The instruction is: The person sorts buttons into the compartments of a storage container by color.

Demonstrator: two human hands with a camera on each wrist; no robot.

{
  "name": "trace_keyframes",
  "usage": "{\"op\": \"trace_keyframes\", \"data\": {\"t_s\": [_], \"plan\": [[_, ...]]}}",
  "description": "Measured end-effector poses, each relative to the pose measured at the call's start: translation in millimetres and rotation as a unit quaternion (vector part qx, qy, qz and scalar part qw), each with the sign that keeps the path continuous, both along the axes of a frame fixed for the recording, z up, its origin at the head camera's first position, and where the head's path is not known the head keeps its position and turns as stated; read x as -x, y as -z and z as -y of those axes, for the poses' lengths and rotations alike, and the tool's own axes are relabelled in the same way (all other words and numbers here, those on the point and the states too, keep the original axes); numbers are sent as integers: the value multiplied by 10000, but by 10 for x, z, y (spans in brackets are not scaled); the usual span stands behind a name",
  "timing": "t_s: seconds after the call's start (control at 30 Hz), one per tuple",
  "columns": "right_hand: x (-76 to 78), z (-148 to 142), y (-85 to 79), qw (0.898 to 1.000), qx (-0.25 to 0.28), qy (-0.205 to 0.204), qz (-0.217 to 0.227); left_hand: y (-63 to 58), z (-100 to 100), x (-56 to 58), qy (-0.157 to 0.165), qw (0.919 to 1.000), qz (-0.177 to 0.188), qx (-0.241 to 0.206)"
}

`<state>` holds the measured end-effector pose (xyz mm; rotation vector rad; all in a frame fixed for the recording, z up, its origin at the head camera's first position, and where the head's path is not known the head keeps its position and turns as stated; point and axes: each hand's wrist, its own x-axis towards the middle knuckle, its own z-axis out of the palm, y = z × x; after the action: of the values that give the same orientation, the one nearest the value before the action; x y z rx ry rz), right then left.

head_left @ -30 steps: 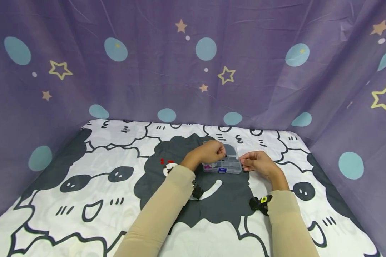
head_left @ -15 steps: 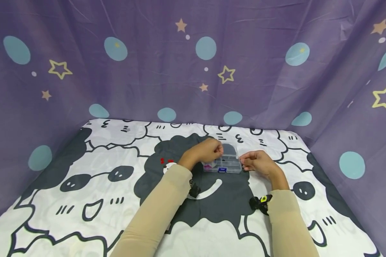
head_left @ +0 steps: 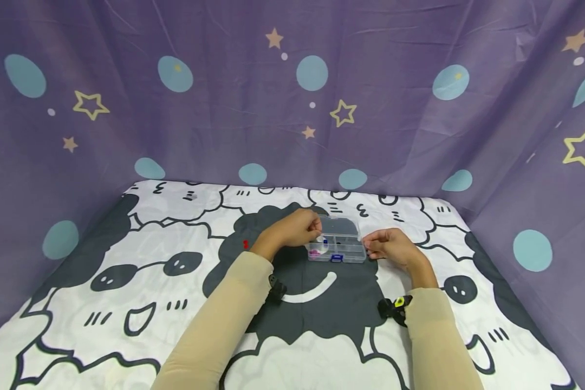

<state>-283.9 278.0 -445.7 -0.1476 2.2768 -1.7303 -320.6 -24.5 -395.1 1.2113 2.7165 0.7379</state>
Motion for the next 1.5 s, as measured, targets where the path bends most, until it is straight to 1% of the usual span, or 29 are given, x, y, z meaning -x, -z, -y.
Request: {"op": "trace_keyframes", "data": {"t_s": [0.17,0.27,0.37,0.5,0.63,0.77,0.87,1.07,1.2,1.37,1.5], "plan": [[1,3,8,10000,-46,44,9,-2,177,-52,-174,9998,15,86],[14,6,24,9999,-32,117,45,-4,319,-70,-250,9996,-105,109],[13,7,25,9999,-13,91,45,-2,475,-85,-289,9994,-148,112],[-1,9,20,10000,-33,69,23,0,673,-103,-413,9990,-71,180],[-6,4,20,9998,-85,166,34,-2,854,-113,-576,9979,-52,279],[-11,-4,21,9997,-116,199,21,2,1005,-125,-660,9974,-10,293],[-17,-9,15,9998,-84,151,20,5,1105,-146,-702,9971,43,298],[-23,-1,4,9999,-48,102,6,-5,1300,-192,-776,9953,371,447],[-13,4,11,9999,-46,124,5,-16,1395,-217,-803,9925,662,642],[2,2,27,9999,62,87,-1,-2,1464,-251,-803,9887,953,838],[4,10,34,9998,180,83,18,21,1492,-265,-778,9876,1029,897]]}}
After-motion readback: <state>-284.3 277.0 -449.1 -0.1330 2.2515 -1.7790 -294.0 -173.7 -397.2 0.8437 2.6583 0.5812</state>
